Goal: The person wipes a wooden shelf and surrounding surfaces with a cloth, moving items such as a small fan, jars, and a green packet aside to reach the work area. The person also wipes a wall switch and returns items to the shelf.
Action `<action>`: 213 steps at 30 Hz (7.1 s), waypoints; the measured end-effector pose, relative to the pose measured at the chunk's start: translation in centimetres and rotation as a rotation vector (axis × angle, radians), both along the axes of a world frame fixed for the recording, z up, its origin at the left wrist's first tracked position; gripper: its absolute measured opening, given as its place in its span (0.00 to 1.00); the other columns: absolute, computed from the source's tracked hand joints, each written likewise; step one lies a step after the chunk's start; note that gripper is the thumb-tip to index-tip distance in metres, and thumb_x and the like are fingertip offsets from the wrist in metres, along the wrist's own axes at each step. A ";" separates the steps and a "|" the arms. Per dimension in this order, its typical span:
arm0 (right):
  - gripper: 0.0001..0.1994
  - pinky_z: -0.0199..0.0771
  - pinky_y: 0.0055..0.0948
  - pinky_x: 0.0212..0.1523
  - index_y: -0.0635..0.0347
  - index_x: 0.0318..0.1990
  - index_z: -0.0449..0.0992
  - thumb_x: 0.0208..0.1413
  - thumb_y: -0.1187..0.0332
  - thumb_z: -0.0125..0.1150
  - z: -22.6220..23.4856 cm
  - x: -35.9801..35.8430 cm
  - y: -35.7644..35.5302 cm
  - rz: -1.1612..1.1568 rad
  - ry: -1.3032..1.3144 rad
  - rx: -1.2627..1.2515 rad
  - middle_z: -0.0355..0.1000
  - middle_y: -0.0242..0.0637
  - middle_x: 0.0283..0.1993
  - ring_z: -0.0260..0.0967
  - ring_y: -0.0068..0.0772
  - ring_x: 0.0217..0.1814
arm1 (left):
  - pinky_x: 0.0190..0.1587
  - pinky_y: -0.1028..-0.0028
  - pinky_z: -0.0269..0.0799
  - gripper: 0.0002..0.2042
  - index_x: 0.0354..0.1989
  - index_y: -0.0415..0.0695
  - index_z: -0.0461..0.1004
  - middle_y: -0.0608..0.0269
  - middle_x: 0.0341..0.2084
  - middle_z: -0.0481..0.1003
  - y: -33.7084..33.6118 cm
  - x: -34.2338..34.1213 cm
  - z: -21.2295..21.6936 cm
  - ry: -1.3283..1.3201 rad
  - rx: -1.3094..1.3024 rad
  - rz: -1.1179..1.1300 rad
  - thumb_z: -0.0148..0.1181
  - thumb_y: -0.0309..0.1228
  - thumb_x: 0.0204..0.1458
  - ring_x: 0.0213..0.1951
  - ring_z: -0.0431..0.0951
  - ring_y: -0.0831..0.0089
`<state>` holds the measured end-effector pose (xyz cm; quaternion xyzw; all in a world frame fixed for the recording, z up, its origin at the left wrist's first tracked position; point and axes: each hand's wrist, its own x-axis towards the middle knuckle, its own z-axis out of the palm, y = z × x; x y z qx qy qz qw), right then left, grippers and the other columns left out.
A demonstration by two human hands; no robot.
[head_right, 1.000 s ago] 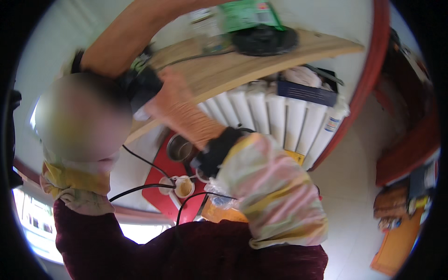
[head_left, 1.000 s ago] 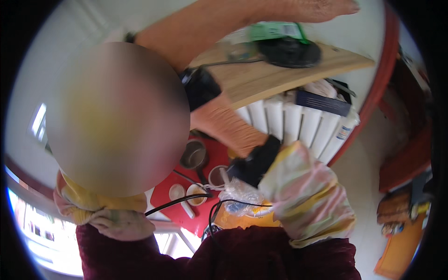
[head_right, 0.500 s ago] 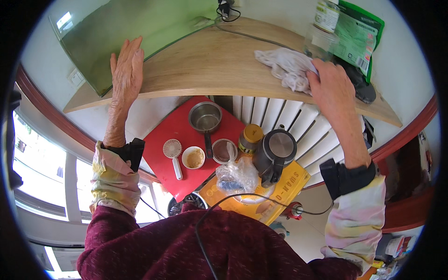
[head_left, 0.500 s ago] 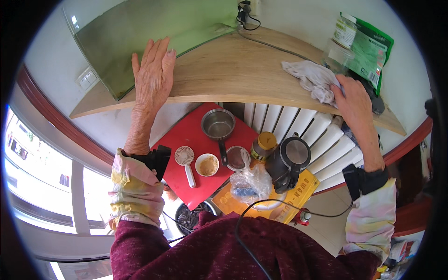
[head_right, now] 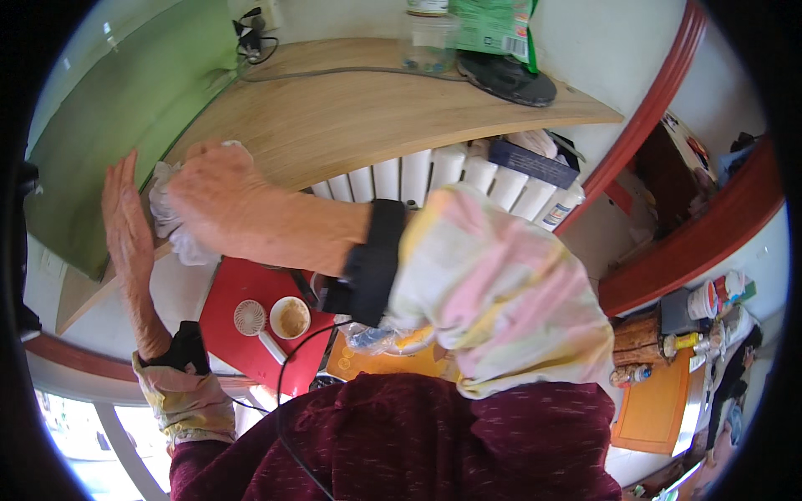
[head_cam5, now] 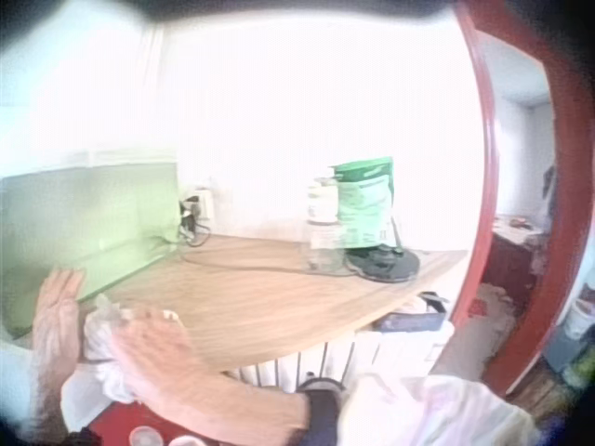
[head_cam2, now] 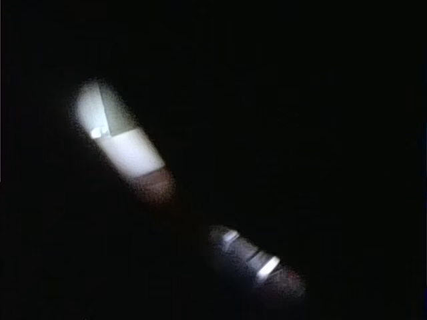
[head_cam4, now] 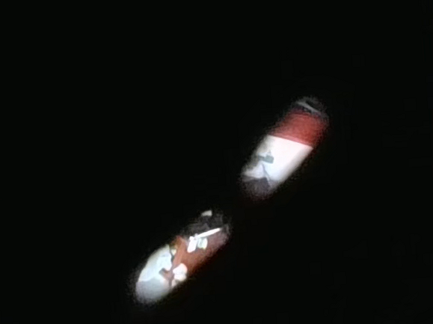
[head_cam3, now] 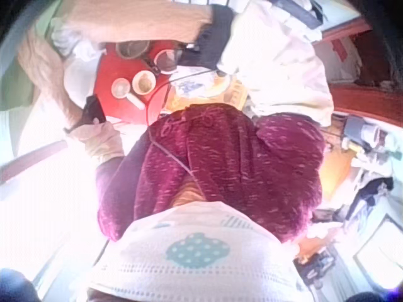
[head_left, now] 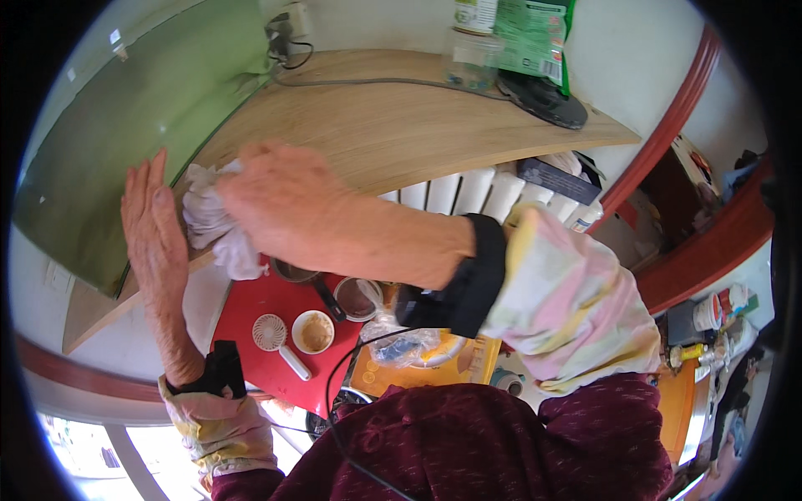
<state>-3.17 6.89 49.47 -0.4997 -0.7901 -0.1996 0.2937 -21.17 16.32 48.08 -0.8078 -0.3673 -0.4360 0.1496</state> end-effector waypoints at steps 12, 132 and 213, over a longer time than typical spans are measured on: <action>0.11 0.68 0.44 0.41 0.62 0.38 0.74 0.52 0.64 0.55 1.2 19.1 -8.5 -0.887 -0.153 -0.110 0.70 0.48 0.34 0.68 0.52 0.40 | 0.64 0.59 0.47 0.20 0.56 0.47 0.68 0.50 0.56 0.64 -0.4 0.4 -0.2 0.032 0.091 0.035 0.37 0.42 0.61 0.62 0.58 0.54; 0.13 0.70 0.40 0.44 0.63 0.44 0.74 0.54 0.70 0.47 5.3 22.9 28.7 -0.434 -0.431 -0.512 0.73 0.54 0.37 0.71 0.54 0.42 | 0.56 0.52 0.60 0.26 0.48 0.38 0.72 0.44 0.54 0.65 -1.5 -1.0 0.7 0.106 -0.047 0.011 0.61 0.39 0.40 0.57 0.63 0.43; 0.18 0.76 0.34 0.39 0.61 0.50 0.72 0.51 0.65 0.52 5.6 18.3 24.3 -0.166 -0.627 -0.697 0.70 0.48 0.49 0.72 0.42 0.40 | 0.56 0.54 0.60 0.20 0.41 0.39 0.76 0.47 0.53 0.67 -1.9 -0.4 0.3 0.059 0.018 0.028 0.63 0.34 0.37 0.57 0.64 0.47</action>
